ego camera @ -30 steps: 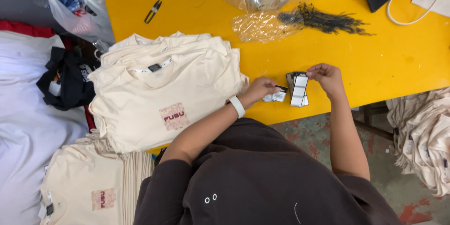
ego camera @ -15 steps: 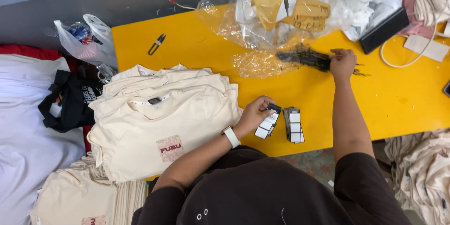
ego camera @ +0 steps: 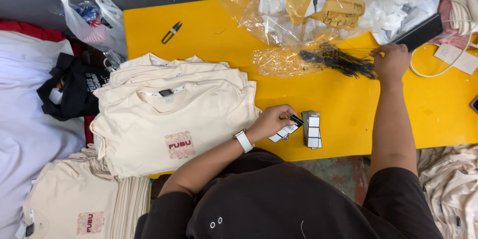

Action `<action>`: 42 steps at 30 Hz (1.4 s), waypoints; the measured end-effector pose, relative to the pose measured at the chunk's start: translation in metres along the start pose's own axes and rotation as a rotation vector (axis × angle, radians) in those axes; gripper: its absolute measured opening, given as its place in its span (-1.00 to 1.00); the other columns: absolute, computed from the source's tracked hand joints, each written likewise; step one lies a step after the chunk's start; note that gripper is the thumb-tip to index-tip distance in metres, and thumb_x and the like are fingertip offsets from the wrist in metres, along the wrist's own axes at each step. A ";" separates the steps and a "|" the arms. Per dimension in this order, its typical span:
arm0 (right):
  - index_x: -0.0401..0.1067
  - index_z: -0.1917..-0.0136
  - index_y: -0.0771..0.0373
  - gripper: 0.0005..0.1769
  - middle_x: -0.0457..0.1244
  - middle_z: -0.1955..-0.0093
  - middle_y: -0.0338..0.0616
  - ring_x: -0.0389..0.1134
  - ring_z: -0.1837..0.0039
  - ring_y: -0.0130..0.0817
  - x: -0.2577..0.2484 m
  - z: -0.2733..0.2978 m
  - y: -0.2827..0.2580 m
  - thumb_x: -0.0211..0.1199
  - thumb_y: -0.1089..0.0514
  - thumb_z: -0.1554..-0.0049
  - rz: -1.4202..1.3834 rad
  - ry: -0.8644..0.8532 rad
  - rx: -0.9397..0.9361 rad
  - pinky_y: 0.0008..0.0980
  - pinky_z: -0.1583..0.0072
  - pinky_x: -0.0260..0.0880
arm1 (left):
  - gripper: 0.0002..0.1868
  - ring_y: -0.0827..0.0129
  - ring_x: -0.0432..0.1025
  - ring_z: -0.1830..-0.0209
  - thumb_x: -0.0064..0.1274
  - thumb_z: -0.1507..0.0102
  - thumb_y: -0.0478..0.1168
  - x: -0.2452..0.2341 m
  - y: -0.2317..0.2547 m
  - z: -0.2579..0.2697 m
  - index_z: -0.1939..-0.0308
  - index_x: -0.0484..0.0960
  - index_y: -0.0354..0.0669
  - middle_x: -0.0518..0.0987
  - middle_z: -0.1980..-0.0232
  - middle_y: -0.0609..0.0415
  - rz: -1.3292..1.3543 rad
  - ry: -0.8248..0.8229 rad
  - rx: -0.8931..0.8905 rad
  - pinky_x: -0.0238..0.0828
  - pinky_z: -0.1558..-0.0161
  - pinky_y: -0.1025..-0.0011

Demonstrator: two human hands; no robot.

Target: Attaching brand tags to t-shirts and stacking them on a work table in a garment factory.

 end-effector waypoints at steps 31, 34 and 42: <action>0.48 -0.03 0.08 -0.93 0.37 0.02 -0.36 0.43 -0.17 -0.42 -0.145 0.204 -0.414 0.22 0.09 -0.33 -2.374 -0.464 0.425 -0.41 -0.26 0.37 | -0.71 0.42 0.56 0.20 0.26 -0.22 -0.38 -0.087 -0.007 0.186 -0.03 0.69 -0.21 0.67 0.10 0.00 0.327 0.409 0.376 0.54 0.19 0.48; 0.47 -0.18 0.23 -0.84 0.34 0.00 -0.32 0.42 -0.13 -0.52 -0.181 0.177 -0.425 0.18 0.23 -0.34 -2.173 -0.215 0.339 -0.54 -0.26 0.42 | -0.64 0.48 0.56 0.22 0.31 -0.20 -0.37 -0.123 -0.022 0.208 -0.08 0.68 -0.18 0.66 0.07 0.04 0.456 0.490 0.368 0.56 0.26 0.58; 0.64 0.06 0.27 -0.89 0.41 0.13 -0.10 0.42 0.07 -0.21 -0.281 0.197 -0.514 0.49 0.40 -0.15 -1.218 0.046 -0.284 -0.32 -0.04 0.38 | -0.68 0.56 0.56 0.23 0.27 -0.27 -0.34 -0.199 -0.006 0.268 -0.10 0.66 -0.06 0.65 0.19 0.13 0.285 0.668 0.420 0.52 0.34 0.66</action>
Point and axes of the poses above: each hand's wrist, its own z-axis away from the middle knuckle, its own x-axis out of the palm, y = z × x, the point moved 9 cm from there along -z, towards the middle knuckle
